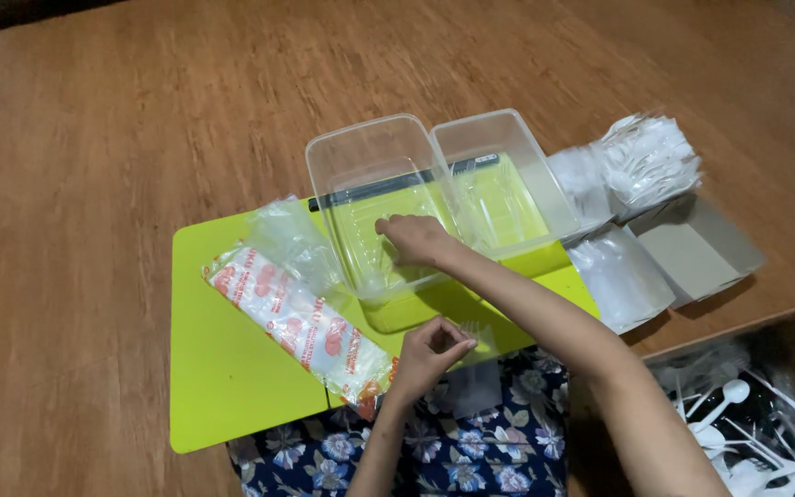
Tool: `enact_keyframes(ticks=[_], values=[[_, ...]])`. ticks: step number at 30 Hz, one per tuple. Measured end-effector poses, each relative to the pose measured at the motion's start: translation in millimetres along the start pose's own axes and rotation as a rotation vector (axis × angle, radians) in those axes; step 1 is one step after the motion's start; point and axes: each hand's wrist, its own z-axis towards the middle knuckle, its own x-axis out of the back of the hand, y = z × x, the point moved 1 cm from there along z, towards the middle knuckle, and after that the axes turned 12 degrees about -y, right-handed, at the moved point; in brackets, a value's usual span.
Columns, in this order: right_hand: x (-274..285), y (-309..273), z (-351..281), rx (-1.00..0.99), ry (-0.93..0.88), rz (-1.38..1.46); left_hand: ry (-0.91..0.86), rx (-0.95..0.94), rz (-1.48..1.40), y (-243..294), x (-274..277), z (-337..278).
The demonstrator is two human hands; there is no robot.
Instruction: Organizing plastic bags by separating them and placing them into plastic containers
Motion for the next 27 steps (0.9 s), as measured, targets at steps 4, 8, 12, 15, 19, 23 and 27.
enact_keyframes(ticks=[4, 8, 12, 15, 19, 23, 27], values=[[2, 4, -5, 0.02, 0.036, -0.059, 0.032, -0.025, -0.064, -3, 1, 0], [0, 7, -9, 0.016, 0.038, -0.103, 0.031, -0.045, -0.129, -4, 0, -1], [1, 2, -18, 0.051, 0.014, -0.178, 0.022, -0.037, -0.121, -3, 0, -1], [-10, 19, 0, 0.072, 0.029, -0.191, -0.004, -0.053, -0.11, -3, 1, -3], [-7, 26, -2, 0.105, 0.077, -0.162, -0.011, -0.073, -0.112, -7, 1, -3], [2, 28, -22, 0.194, 0.287, -0.218, -0.017, -0.086, -0.125, -9, 0, -3], [31, 12, -85, 0.43, 0.657, 0.178, -0.009, -0.042, -0.106, -7, 1, -5]])
